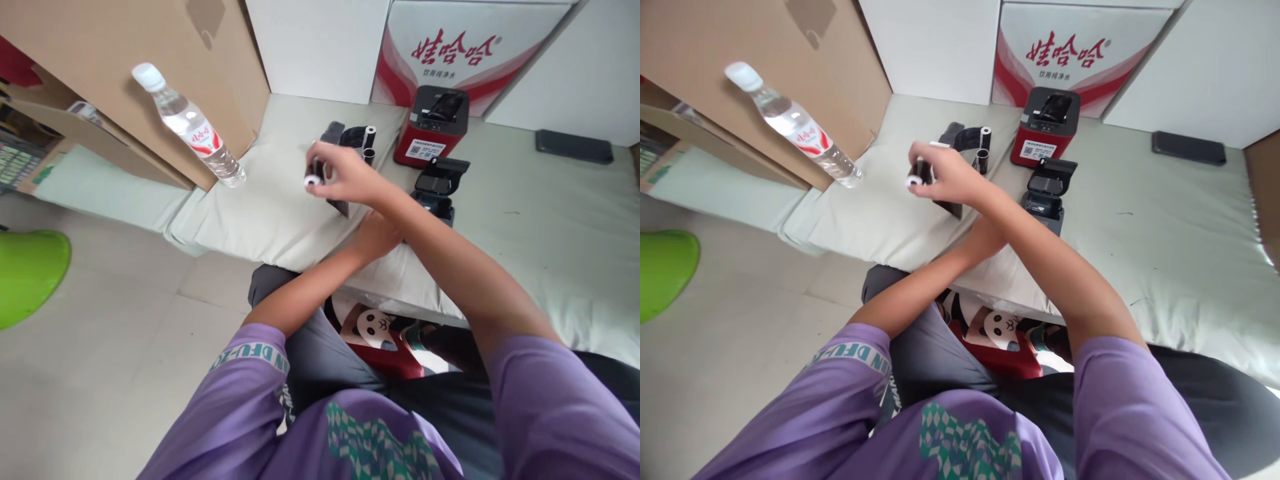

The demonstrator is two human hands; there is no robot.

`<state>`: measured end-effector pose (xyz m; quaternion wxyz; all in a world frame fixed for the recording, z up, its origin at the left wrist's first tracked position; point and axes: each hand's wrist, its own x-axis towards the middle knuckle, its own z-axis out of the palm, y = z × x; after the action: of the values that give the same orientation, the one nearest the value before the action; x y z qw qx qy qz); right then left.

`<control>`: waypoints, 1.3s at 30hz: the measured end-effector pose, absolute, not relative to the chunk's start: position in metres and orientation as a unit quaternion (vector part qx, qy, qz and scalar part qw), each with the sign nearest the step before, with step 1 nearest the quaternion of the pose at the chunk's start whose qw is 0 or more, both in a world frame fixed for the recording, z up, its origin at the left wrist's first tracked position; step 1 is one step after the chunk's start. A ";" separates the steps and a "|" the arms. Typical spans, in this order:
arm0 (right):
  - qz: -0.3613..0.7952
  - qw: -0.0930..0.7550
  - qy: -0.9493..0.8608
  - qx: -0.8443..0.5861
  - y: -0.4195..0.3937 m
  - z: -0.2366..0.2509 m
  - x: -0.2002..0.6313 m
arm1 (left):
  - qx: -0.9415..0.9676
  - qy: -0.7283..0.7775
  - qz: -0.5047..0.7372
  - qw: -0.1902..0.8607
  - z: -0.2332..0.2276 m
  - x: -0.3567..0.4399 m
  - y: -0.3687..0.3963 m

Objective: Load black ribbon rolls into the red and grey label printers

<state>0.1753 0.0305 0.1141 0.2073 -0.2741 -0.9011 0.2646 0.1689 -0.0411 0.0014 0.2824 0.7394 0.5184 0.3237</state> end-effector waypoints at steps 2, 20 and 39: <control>0.437 0.345 -0.767 -0.320 0.013 0.133 0.210 | 0.754 0.517 0.299 0.275 0.006 0.170 -0.041; 0.339 0.462 -0.622 -0.534 -0.025 0.071 0.401 | 0.767 0.522 0.282 0.245 0.008 0.169 -0.043; 0.153 0.312 -0.783 -0.516 0.010 0.036 0.404 | 0.767 0.515 0.280 0.261 0.013 0.167 -0.045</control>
<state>0.4043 0.0104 0.0363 0.3120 -0.5164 -0.7828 0.1526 0.1668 -0.0450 0.0135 0.2609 0.7671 0.5147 0.2802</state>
